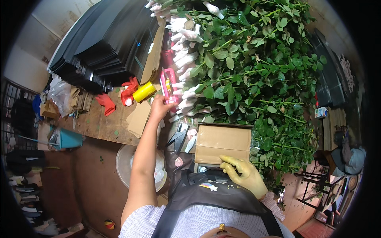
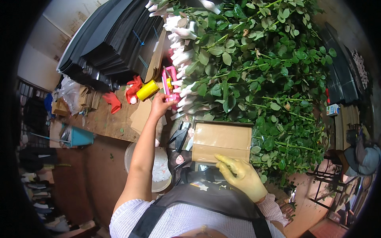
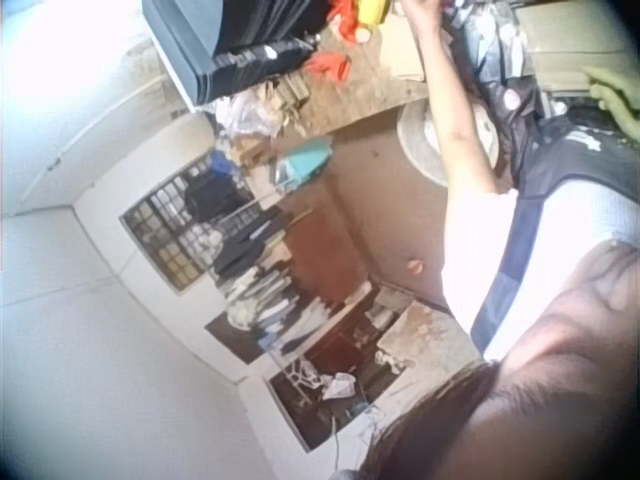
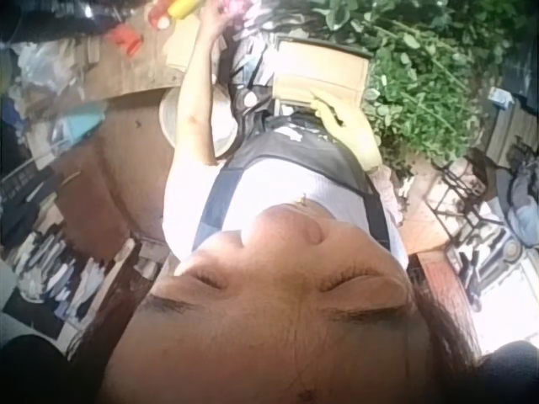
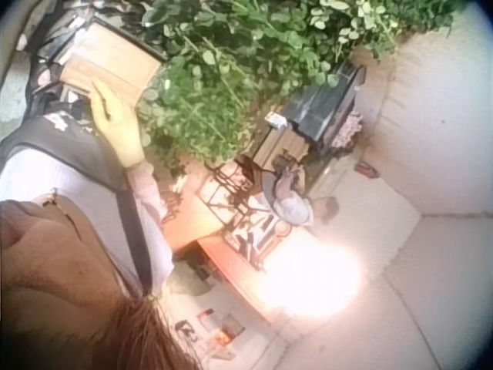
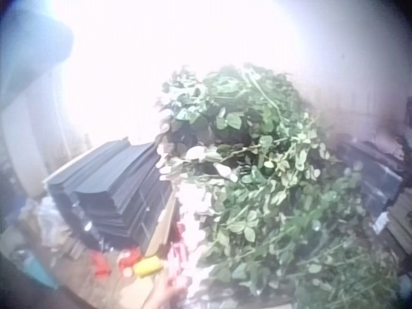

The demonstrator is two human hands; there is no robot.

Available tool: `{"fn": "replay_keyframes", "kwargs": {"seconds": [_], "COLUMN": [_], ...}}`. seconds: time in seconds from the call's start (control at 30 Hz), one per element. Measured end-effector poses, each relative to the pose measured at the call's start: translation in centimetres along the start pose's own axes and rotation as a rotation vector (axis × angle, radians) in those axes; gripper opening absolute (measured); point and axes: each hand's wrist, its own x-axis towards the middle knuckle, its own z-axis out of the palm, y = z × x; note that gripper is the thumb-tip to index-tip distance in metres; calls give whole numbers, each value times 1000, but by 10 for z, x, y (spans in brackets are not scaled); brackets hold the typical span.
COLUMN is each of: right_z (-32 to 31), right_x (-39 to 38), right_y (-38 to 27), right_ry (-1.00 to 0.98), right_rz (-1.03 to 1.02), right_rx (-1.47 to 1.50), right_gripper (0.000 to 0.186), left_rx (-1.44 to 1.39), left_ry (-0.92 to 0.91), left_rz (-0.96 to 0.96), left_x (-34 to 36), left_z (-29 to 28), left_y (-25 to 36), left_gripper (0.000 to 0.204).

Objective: The person arranges pink roses and green foliage into a cardboard box, using shears to trim stems and placing the flowers neatly inside. The person also handles a plastic bag and a white bucket during the process.

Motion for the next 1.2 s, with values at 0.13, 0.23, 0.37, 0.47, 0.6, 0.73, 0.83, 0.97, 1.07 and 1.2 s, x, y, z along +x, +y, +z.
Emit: {"fn": "replay_keyframes", "kwargs": {"seconds": [0.13, 0.23, 0.37, 0.47, 0.6, 0.73, 0.83, 0.97, 1.07, 1.2], "right_z": [4, 4, -6, -4, 1, -3, -11, -17, -11, -13], "right_x": [-4, 1, 9, 1, -15, -11, -9, -16, -10, -8], "right_y": [14, 15, -5, 2, 8, 14, 4, 16, 9, 6], "right_ry": [40, 15, -83, -17, 81, 81, 137, 238, 266, 210], "right_rz": [76, 75, -2, -55, -51, -88, -117, -66, -51, -152], "right_rx": [156, 158, -70, -131, -42, -76, -254, -145, -134, -265], "right_gripper": [37, 36, 35, 36, 34, 35, 35, 36, 35, 34], "left_rx": [-104, -447, -385, -114, 281, 528, 503, -80, 135, 410], "left_ry": [-65, -161, 39, 220, 105, 43, -105, -246, -337, -253], "left_rz": [-14, -166, -254, -95, -80, -106, -45, -20, 143, 196], "left_x": [-23, -19, 6, -1, -63, -69, -78, -138, -169, -178], "left_z": [-3, -3, 13, 14, 17, 23, 11, -5, 22, 26], "left_y": [1, 17, -30, 19, 24, 20, 31, 136, 176, 184], "left_gripper": [46, 38, 44, 46, 41, 33, 31, 36, 38, 44]}}
